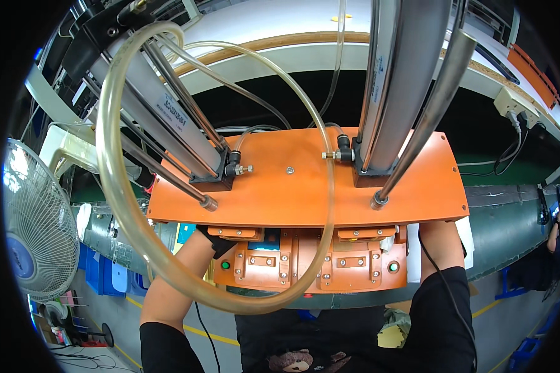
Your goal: Operating a pneumatic press to assemble or shape plastic components on a factory floor.
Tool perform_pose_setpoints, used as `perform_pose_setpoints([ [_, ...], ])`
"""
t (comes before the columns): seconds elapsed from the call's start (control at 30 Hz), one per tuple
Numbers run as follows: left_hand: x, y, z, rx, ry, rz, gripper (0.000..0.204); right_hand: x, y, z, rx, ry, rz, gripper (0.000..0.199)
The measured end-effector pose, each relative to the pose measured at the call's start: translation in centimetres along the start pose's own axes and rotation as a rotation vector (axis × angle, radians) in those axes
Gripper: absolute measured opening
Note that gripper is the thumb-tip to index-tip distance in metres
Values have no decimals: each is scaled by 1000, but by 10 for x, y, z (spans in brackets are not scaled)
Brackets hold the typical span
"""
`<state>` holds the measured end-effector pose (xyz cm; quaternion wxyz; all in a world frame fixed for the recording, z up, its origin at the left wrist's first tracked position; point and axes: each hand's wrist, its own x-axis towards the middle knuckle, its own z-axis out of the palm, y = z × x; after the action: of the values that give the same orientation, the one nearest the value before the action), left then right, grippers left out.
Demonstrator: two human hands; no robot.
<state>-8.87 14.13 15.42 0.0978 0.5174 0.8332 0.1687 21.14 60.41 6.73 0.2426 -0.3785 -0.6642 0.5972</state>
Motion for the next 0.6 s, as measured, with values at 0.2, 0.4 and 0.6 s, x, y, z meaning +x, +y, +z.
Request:
perform_pose_setpoints([
  [0.2, 3, 17, -19, 28, -68, -16, 39, -78, 1, -13, 203, -38, 86, 42],
  [0.4, 9, 42, -47, 48, -126, 17, 39, -114, -58, -23, 399, -34, 144, 42],
  [0.6, -41, 57, -46, 65, -191, 45, 40, -234, -48, -48, 676, -155, 378, 45],
])
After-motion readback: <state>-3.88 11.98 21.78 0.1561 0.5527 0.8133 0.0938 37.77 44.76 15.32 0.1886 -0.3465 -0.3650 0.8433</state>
